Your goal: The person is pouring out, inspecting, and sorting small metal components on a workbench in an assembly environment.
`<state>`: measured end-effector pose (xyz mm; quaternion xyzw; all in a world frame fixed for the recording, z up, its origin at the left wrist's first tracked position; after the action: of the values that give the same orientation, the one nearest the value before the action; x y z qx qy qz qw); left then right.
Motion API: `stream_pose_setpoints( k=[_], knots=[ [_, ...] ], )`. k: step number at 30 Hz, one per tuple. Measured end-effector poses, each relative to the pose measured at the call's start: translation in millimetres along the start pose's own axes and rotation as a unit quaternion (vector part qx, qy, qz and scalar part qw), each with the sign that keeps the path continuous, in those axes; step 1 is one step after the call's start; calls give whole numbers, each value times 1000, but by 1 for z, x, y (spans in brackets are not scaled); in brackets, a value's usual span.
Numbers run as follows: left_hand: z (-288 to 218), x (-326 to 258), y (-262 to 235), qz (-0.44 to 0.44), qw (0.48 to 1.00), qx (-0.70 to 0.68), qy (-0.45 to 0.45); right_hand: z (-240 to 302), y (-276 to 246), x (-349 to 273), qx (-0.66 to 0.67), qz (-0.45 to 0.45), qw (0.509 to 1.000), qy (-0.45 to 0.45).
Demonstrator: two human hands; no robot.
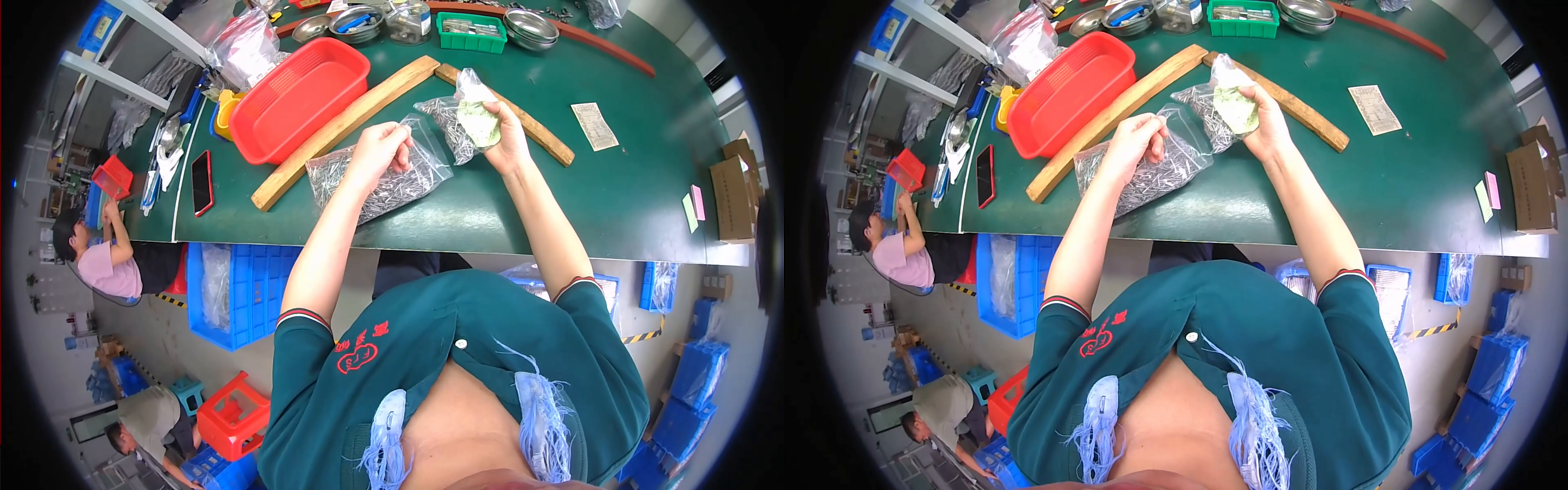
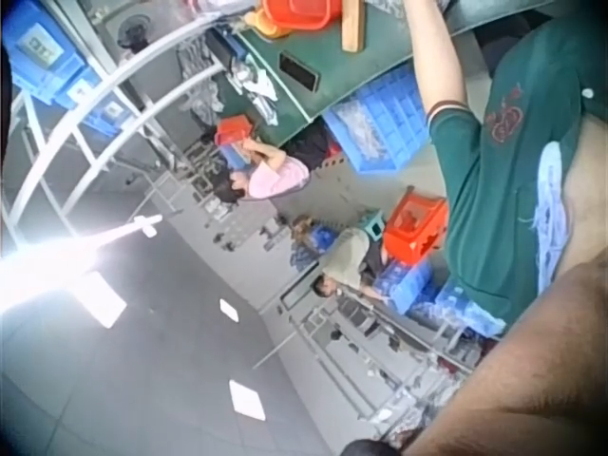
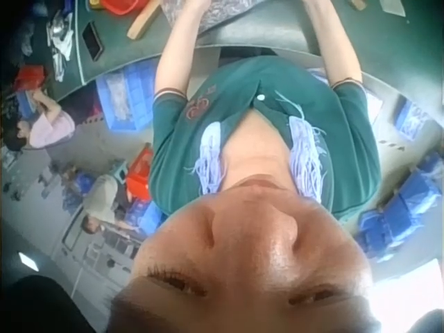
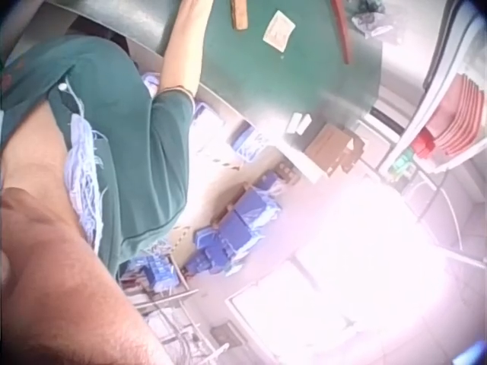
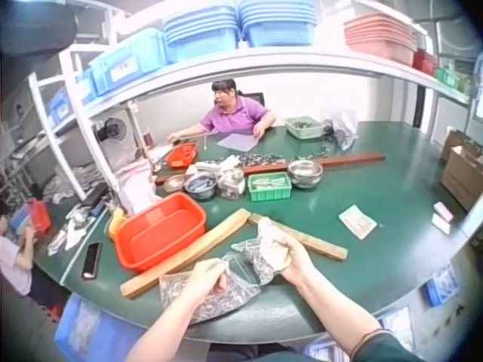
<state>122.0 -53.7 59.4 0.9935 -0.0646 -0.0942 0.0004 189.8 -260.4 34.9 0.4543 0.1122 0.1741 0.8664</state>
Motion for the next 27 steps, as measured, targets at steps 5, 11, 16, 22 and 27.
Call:
stream_pose_setpoints(
  k=[5, 11, 16, 22, 27],
  knots=[
    [0, -2, 6, -2, 996, 91, 10, 28, -7, -6, -1, -46, 999, 4],
    [-7, -7, 15, -17, 988, 153, 25, 53, -13, -22, -84, 20, 995, 42],
    [-7, -10, 18, -23, 986, 147, 70, 59, -26, -26, -197, 15, 979, 40],
    [-14, -13, 27, -19, 981, 176, 76, 81, -16, -27, -589, 29, 803, 89],
    [-16, -19, 42, 2, 975, 201, 99, 77, -10, -24, -695, 58, 705, 131]
  ],
)
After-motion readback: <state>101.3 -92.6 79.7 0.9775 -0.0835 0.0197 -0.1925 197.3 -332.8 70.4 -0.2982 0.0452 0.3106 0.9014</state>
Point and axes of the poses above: each hand's wrist, its own x-axis towards the middle knuckle, its own y-axis out of the palm, z = x × y, the point moved 1 cm from there along x, towards the middle knuckle, and after that the axes turned 3 degrees about z, right-handed, at the moved point
